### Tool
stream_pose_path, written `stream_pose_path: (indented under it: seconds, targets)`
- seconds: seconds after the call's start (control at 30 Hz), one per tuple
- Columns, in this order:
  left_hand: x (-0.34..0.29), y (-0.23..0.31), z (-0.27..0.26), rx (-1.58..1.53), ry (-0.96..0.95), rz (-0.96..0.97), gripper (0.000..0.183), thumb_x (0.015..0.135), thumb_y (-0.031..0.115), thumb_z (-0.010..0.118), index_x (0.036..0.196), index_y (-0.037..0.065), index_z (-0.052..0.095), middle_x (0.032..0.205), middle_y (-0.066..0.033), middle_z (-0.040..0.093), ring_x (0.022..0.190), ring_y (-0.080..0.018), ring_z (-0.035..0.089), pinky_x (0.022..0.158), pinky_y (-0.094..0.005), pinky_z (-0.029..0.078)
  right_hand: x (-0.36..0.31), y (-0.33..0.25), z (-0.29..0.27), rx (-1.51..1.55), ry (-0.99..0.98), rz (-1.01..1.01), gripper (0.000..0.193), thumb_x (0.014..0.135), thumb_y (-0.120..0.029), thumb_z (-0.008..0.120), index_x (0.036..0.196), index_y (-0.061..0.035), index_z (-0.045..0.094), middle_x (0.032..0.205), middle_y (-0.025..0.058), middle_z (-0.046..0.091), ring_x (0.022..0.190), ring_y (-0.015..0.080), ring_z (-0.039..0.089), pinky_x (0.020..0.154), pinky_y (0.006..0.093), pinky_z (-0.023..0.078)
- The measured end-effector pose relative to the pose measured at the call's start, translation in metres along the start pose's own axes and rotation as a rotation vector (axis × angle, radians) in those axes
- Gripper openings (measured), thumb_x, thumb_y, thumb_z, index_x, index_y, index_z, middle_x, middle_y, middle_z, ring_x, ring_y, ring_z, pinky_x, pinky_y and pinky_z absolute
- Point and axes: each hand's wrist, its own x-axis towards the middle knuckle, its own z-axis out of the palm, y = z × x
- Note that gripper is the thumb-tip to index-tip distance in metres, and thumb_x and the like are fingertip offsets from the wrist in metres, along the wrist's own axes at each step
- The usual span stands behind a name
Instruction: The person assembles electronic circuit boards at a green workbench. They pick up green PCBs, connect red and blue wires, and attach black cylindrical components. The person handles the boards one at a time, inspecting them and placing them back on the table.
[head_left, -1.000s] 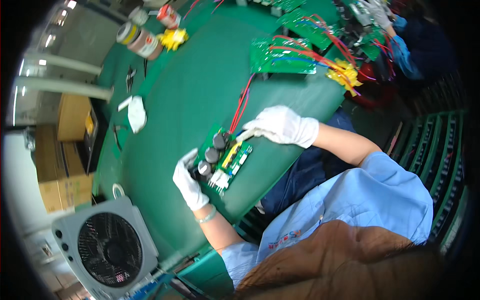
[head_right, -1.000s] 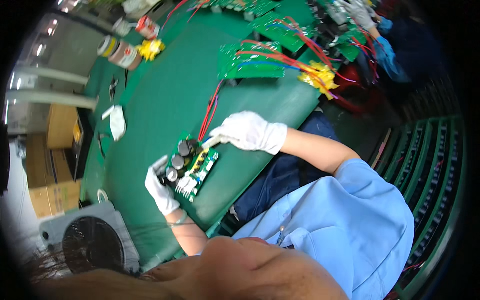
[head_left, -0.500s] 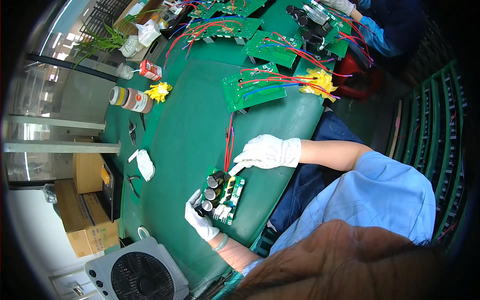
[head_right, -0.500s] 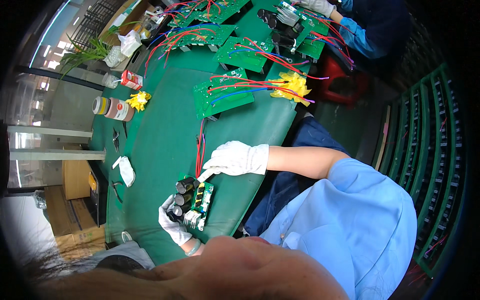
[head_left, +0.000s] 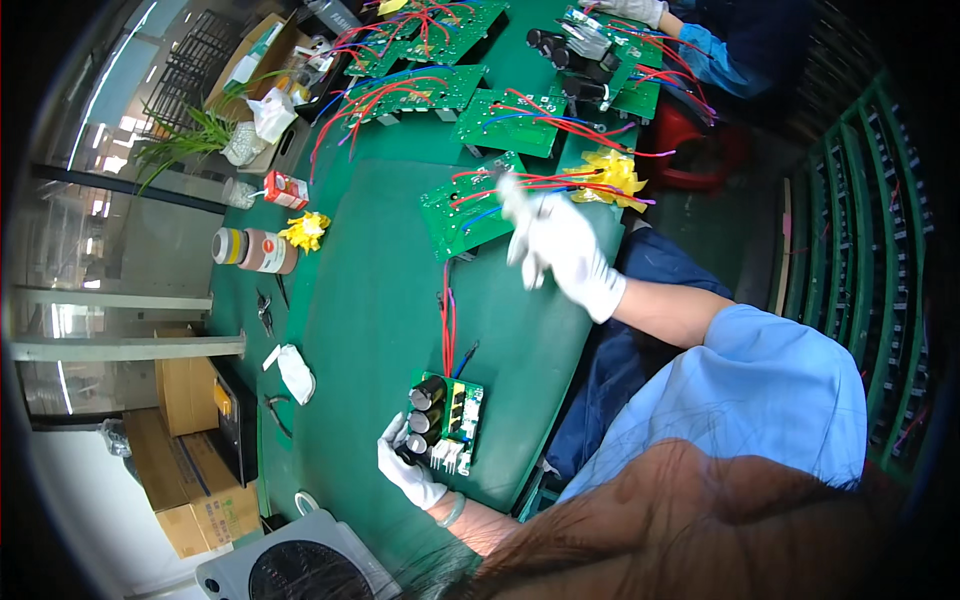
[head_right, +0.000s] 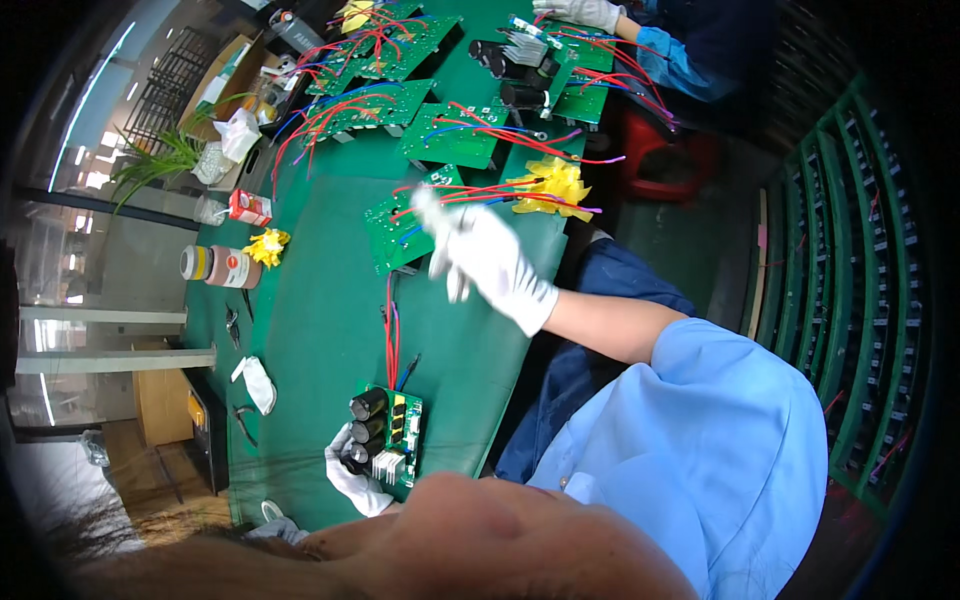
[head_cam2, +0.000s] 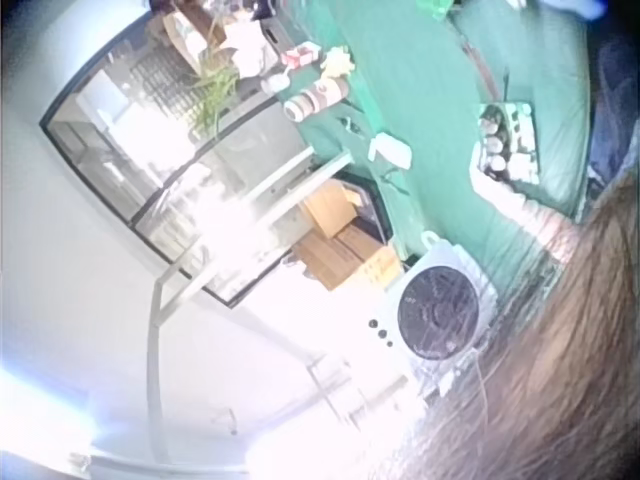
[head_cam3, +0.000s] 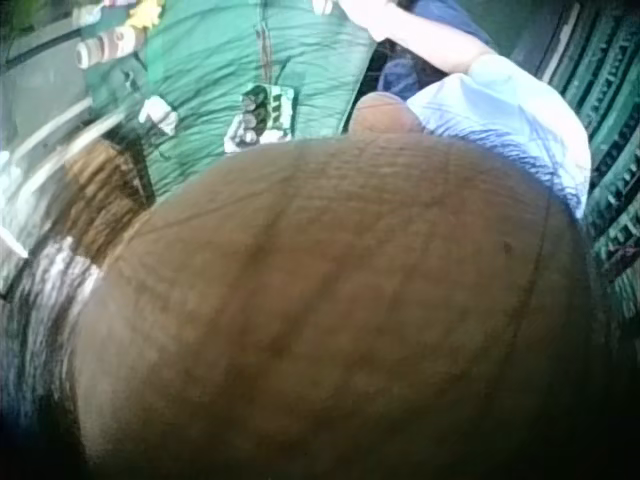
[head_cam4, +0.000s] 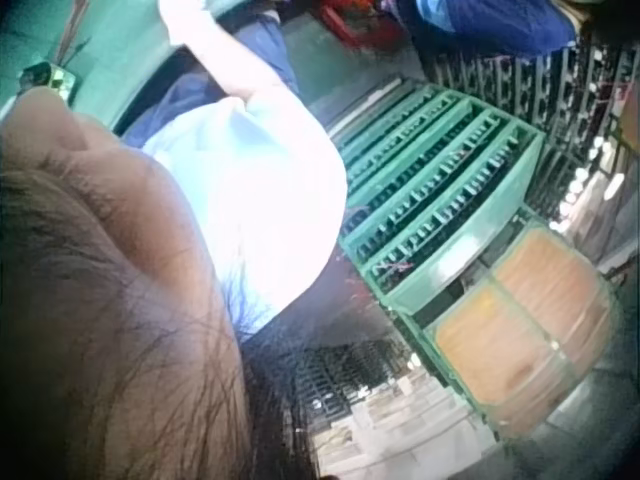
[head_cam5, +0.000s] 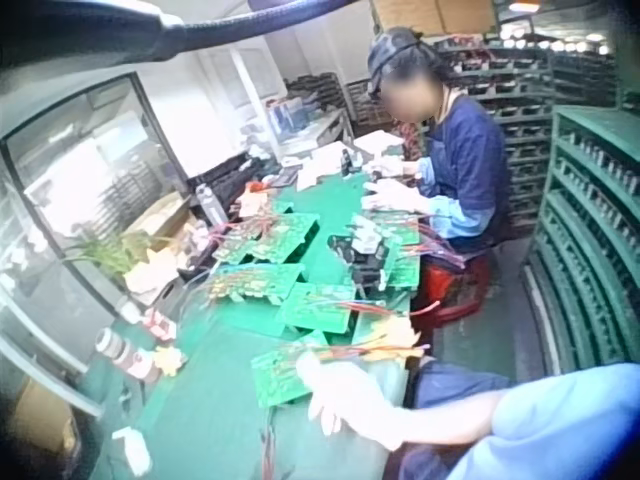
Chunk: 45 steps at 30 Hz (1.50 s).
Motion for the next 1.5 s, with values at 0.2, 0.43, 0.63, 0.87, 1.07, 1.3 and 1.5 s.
stream_pose_path:
  seconds: [0.2, 0.43, 0.63, 0.87, 1.07, 1.3, 1.5]
  targets:
    - [0.002, 0.005, 0.019, 0.011, -0.017, 0.002, 0.051, 0.103, 0.028, 0.032, 0.115, -0.011, 0.063, 0.105, -0.0198, 0.069, 0.096, -0.0248, 0.066, 0.085, -0.0347, 0.053, 0.058, -0.048, -0.075, 0.217, 0.351, -0.208, 0.036, 0.098, -0.025, 0.060, 0.128, -0.0059, 0.054, 0.097, 0.0061, 0.065, 0.078, 0.0127, 0.063, 0.063, 0.0255, 0.049]
    - [-0.005, 0.008, 0.026, -0.045, -0.007, 0.037, 0.052, 0.105, 0.027, 0.028, 0.115, -0.011, 0.062, 0.103, -0.0208, 0.069, 0.090, -0.0243, 0.068, 0.083, -0.0339, 0.055, 0.069, -0.055, -0.098, 0.103, 0.381, -0.215, 0.040, 0.097, -0.028, 0.063, 0.128, -0.0048, 0.052, 0.107, 0.0081, 0.067, 0.085, 0.0154, 0.067, 0.069, 0.0263, 0.053]
    - [0.005, -0.002, 0.010, -0.066, 0.006, -0.053, 0.054, 0.106, 0.030, 0.027, 0.118, -0.013, 0.059, 0.107, -0.0234, 0.068, 0.093, -0.0262, 0.068, 0.084, -0.0363, 0.056, 0.051, -0.057, -0.083, 0.039, 0.375, -0.256, 0.045, 0.095, -0.022, 0.062, 0.133, -0.0012, 0.049, 0.109, 0.0132, 0.069, 0.080, 0.0177, 0.069, 0.065, 0.0272, 0.054]
    - [0.016, -0.021, -0.005, -0.047, -0.017, -0.005, 0.055, 0.102, 0.034, 0.033, 0.117, -0.011, 0.061, 0.104, -0.0216, 0.068, 0.093, -0.0263, 0.067, 0.083, -0.0382, 0.057, 0.069, -0.098, -0.104, 0.140, 0.357, -0.267, 0.049, 0.097, -0.031, 0.058, 0.136, -0.0025, 0.049, 0.112, 0.0120, 0.070, 0.080, 0.0167, 0.069, 0.064, 0.0258, 0.053]
    - [0.007, -0.008, 0.004, -0.043, 0.002, -0.027, 0.055, 0.102, 0.038, 0.035, 0.118, -0.008, 0.062, 0.097, -0.0173, 0.070, 0.087, -0.0232, 0.067, 0.078, -0.0361, 0.057, 0.046, -0.113, -0.064, -0.086, 0.214, -0.291, 0.044, 0.100, -0.029, 0.049, 0.132, 0.0012, 0.053, 0.097, 0.0135, 0.069, 0.068, 0.0166, 0.066, 0.060, 0.0264, 0.052]
    - [0.017, -0.029, -0.022, -0.094, -0.052, 0.023, 0.057, 0.104, 0.039, 0.035, 0.120, -0.009, 0.061, 0.101, -0.0183, 0.069, 0.089, -0.0248, 0.067, 0.082, -0.0382, 0.056, -0.003, -0.030, -0.013, -0.602, -0.815, 0.095, 0.027, 0.098, -0.031, 0.055, 0.108, -0.0087, 0.067, 0.073, 0.0030, 0.067, 0.061, 0.0095, 0.062, 0.054, 0.0285, 0.051]
    - [0.021, -0.027, -0.014, -0.176, -0.097, -0.026, 0.055, 0.105, 0.033, 0.030, 0.121, -0.010, 0.060, 0.106, -0.0208, 0.069, 0.096, -0.0277, 0.067, 0.088, -0.0405, 0.056, -0.003, 0.040, -0.025, -0.763, -0.942, 0.356, 0.029, 0.099, -0.034, 0.052, 0.111, -0.0121, 0.067, 0.071, -0.0003, 0.066, 0.056, 0.0097, 0.057, 0.054, 0.0281, 0.048]
